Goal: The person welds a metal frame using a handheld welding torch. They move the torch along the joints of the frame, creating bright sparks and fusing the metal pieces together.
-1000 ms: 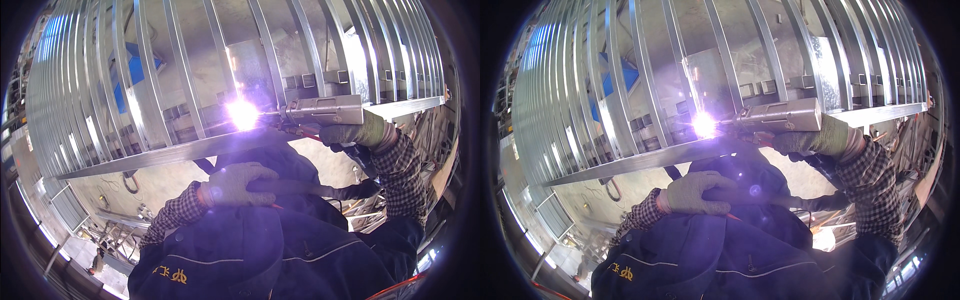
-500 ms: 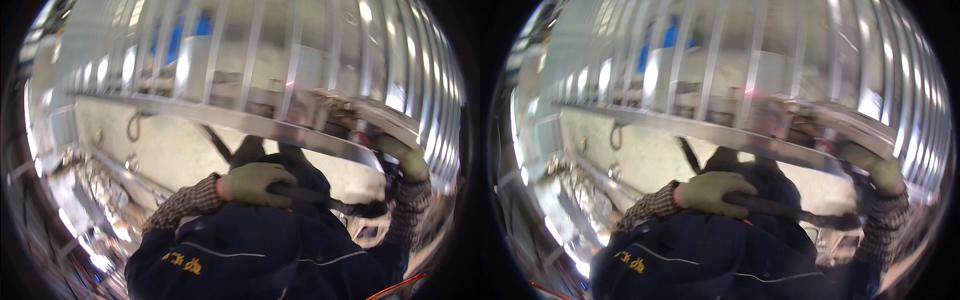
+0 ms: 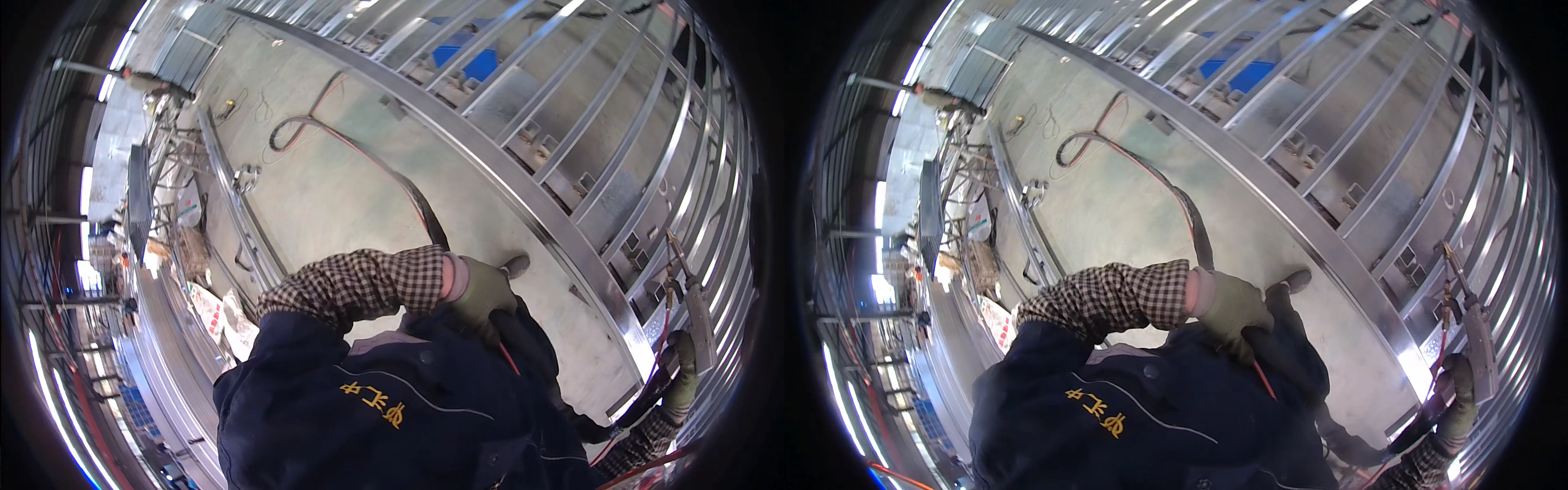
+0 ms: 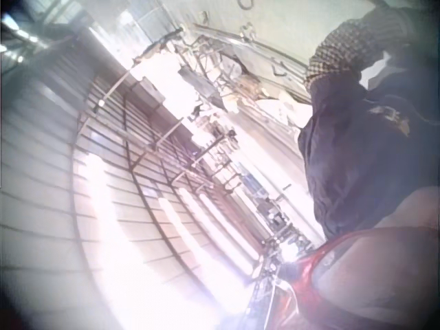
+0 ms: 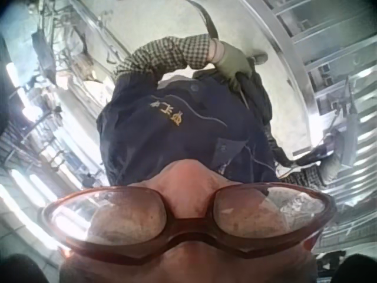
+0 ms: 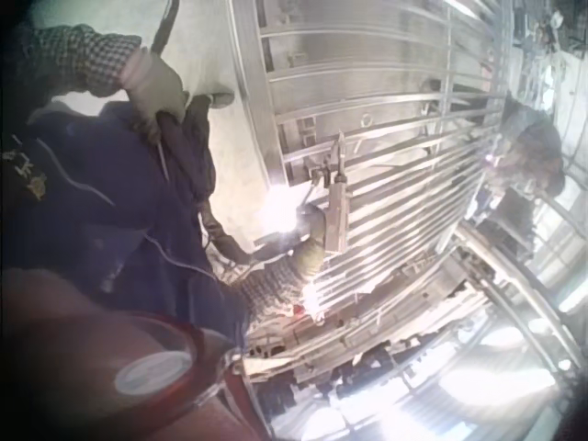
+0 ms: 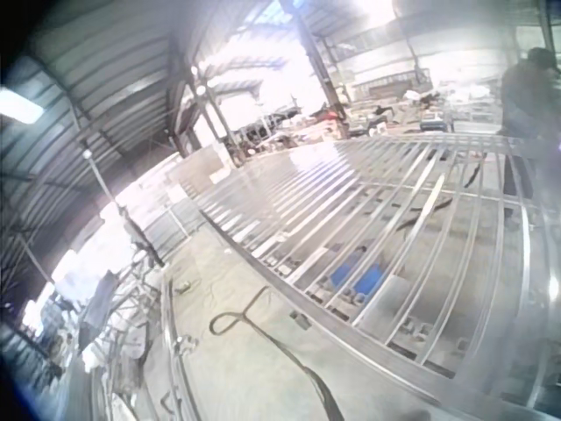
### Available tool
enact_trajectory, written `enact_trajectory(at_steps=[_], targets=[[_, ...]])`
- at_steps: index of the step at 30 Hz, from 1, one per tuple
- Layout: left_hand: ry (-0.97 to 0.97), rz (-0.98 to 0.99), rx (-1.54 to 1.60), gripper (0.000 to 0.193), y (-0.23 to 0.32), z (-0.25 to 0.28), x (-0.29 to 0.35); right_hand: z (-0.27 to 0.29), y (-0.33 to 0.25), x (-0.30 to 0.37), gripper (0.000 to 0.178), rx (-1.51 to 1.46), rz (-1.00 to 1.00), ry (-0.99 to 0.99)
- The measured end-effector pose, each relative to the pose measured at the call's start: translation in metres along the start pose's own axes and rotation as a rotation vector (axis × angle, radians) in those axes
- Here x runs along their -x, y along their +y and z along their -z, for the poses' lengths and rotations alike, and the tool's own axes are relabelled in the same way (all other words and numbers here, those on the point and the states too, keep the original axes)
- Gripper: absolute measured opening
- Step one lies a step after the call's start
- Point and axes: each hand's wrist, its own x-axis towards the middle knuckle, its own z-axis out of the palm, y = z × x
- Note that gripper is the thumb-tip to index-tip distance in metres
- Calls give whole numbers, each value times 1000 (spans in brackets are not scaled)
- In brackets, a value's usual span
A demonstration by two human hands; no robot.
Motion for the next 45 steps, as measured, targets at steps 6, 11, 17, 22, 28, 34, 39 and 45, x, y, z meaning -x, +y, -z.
enact_trajectory(at_steps=[6,11,17,22,28,34,39,45], targets=[[328,143,-335,50,-1,-4,71,4,1,-13,46,-439,-82,-63],[1024,500,-567,42,17,-5,240,5,-18,-63,54,-283,500,125],[1832,1216,-825,43,12,-270,243,42,-71,-112,47,-887,469,-143],[955,1214,159,53,43,-406,-33,59,-90,-61,37,-566,577,-20],[1023,836,200,35,124,-341,-110,105,-94,8,29,-67,727,-166],[1109,545,80,37,135,-308,-126,190,-55,34,34,-182,543,-39],[857,297,25,44,119,-262,-153,221,-48,66,37,54,592,-39],[639,240,-63,50,145,-179,-139,202,-79,107,39,169,387,-20]])
